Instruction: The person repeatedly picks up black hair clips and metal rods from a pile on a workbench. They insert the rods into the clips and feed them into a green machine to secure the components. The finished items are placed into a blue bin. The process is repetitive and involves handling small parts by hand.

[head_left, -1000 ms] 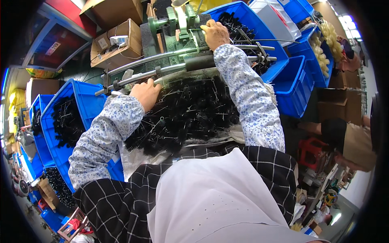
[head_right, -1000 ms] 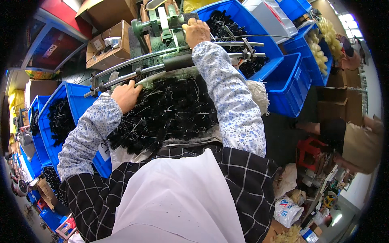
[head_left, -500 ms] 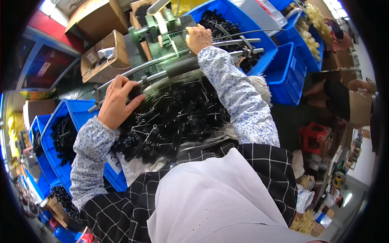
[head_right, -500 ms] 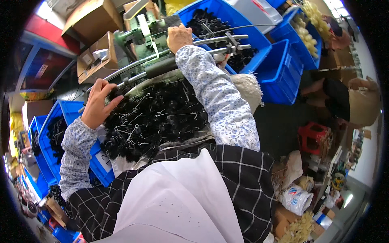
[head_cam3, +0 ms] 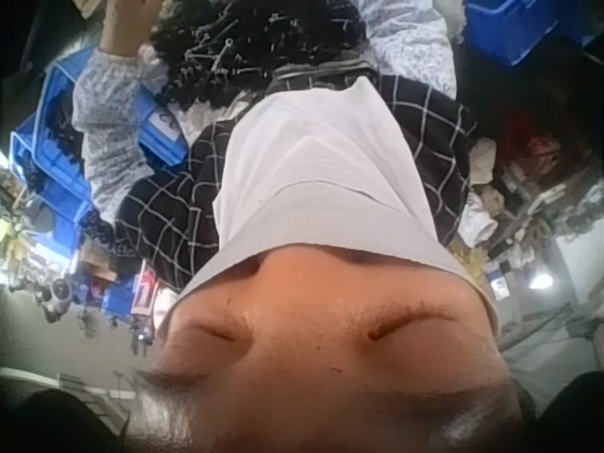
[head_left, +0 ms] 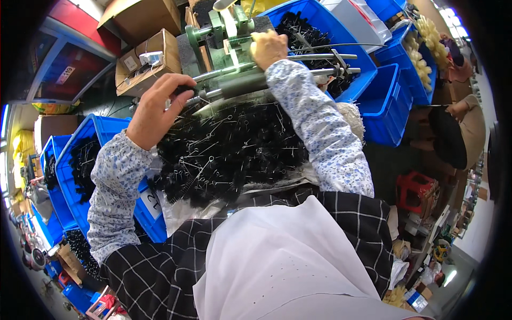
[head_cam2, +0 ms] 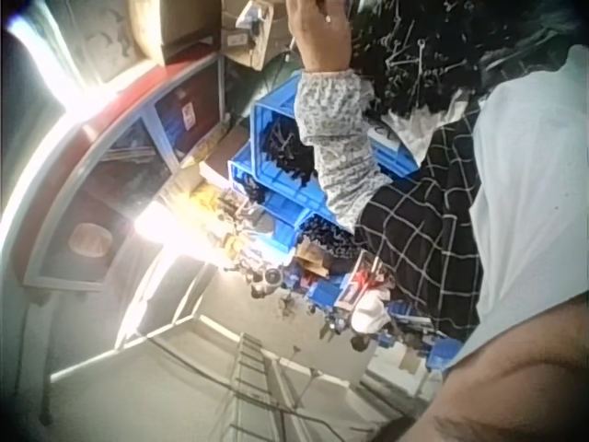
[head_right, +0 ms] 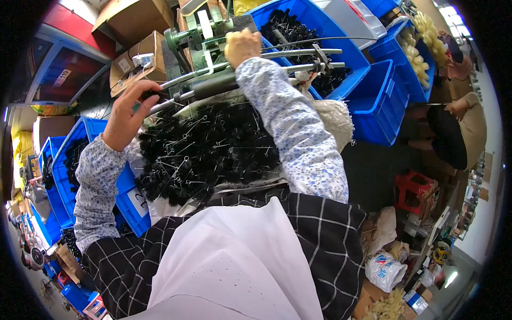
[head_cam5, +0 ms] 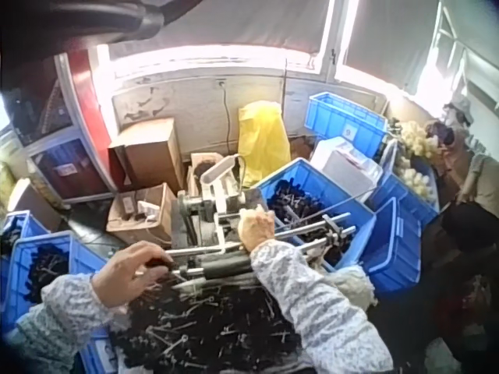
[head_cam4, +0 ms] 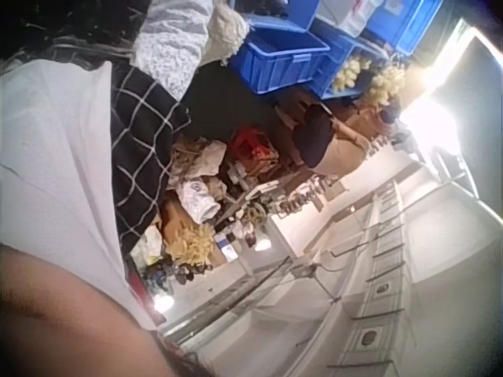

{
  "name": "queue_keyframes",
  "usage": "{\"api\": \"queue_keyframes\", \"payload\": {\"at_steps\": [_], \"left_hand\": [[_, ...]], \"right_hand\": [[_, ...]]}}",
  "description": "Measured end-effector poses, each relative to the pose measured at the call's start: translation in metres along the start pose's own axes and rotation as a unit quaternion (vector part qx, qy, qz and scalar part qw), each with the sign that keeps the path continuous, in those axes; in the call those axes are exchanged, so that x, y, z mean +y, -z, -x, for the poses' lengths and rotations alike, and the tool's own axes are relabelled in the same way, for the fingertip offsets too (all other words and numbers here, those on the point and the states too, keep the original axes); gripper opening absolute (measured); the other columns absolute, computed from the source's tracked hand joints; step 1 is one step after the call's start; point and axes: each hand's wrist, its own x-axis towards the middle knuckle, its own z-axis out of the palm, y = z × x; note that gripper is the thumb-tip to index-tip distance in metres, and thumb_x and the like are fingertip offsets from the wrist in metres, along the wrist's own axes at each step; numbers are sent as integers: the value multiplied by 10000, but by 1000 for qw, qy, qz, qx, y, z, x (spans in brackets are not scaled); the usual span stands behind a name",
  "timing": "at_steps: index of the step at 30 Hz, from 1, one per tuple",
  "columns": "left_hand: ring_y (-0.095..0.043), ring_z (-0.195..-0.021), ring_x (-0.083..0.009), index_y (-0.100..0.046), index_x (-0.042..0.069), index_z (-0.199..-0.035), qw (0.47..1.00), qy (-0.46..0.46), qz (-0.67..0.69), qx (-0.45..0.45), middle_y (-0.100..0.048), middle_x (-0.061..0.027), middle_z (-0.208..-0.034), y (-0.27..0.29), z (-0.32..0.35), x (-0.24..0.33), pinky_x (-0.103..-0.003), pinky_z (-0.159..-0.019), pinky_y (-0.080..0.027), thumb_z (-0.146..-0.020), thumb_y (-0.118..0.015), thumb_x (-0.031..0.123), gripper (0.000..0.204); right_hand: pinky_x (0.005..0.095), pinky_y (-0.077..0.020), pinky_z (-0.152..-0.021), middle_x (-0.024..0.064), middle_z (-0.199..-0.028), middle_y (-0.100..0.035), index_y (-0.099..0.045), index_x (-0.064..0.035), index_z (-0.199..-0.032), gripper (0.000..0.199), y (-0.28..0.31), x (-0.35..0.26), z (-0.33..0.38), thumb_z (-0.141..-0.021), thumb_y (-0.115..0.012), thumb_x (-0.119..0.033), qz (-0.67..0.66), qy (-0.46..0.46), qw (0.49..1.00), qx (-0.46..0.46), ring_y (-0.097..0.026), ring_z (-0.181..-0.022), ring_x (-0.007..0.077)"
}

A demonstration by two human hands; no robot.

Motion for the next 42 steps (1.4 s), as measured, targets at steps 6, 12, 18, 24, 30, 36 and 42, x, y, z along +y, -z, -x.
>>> {"api": "queue_keyframes", "payload": {"at_steps": [6,12,18,24,30,36,42], "left_hand": [[-528,-911,-125,-490,2,-1081,998,26,63,5,-511,-76,-1015,1,9,-16,-243,-795,-434,-863,-481,5,218],[-573,-818,-114,-479,16,-998,993,26,80,-79,-557,-48,-919,-19,-13,-17,-258,-777,-466,-825,-575,56,202],[-590,-816,-118,-485,13,-993,994,30,91,-52,-584,-59,-906,-51,-30,-21,-271,-780,-473,-823,-604,92,222],[-616,-862,-157,-491,14,-1008,991,28,127,34,-593,-93,-948,-70,-39,-15,-286,-764,-483,-805,-610,44,237],[-566,-962,-292,-429,31,-1175,982,-24,-80,-167,-553,-155,-1080,-63,26,-64,-359,-866,-440,-776,-523,-42,416],[-464,-1116,-307,-453,36,-1195,909,37,-318,-268,-485,-155,-1197,-85,39,-88,-390,-938,-385,-771,-459,-14,427],[-550,-984,-285,-532,31,-1023,881,-14,-381,-279,-616,-116,-916,-84,34,-78,-371,-829,-450,-756,-507,36,269]], "right_hand": [[430,-445,-781,48,-813,-647,-659,-168,-916,211,-7,58,-18,-801,-526,-283,24,-38,995,-85,-583,-892,237],[400,-513,-715,54,-917,-645,-645,-288,-1001,233,7,99,-30,-857,-467,-243,56,30,992,-106,-635,-857,259],[374,-518,-697,97,-884,-637,-619,-212,-1005,250,65,94,-10,-891,-437,-338,43,33,994,96,-643,-767,240],[241,-459,-655,32,-890,-606,-531,-75,-1153,294,69,-25,66,-894,-520,-213,-493,63,841,-213,-546,-771,99],[366,-512,-665,92,-856,-636,-627,-128,-973,198,45,11,23,-893,-476,-228,-101,25,995,-1,-635,-754,235],[373,-499,-719,70,-881,-625,-619,-152,-1040,242,11,34,8,-827,-506,-148,-2,-8,1000,-19,-616,-811,256],[372,-498,-734,69,-900,-632,-622,-158,-1043,240,5,32,4,-828,-515,-148,-33,16,999,-21,-619,-822,255]]}}
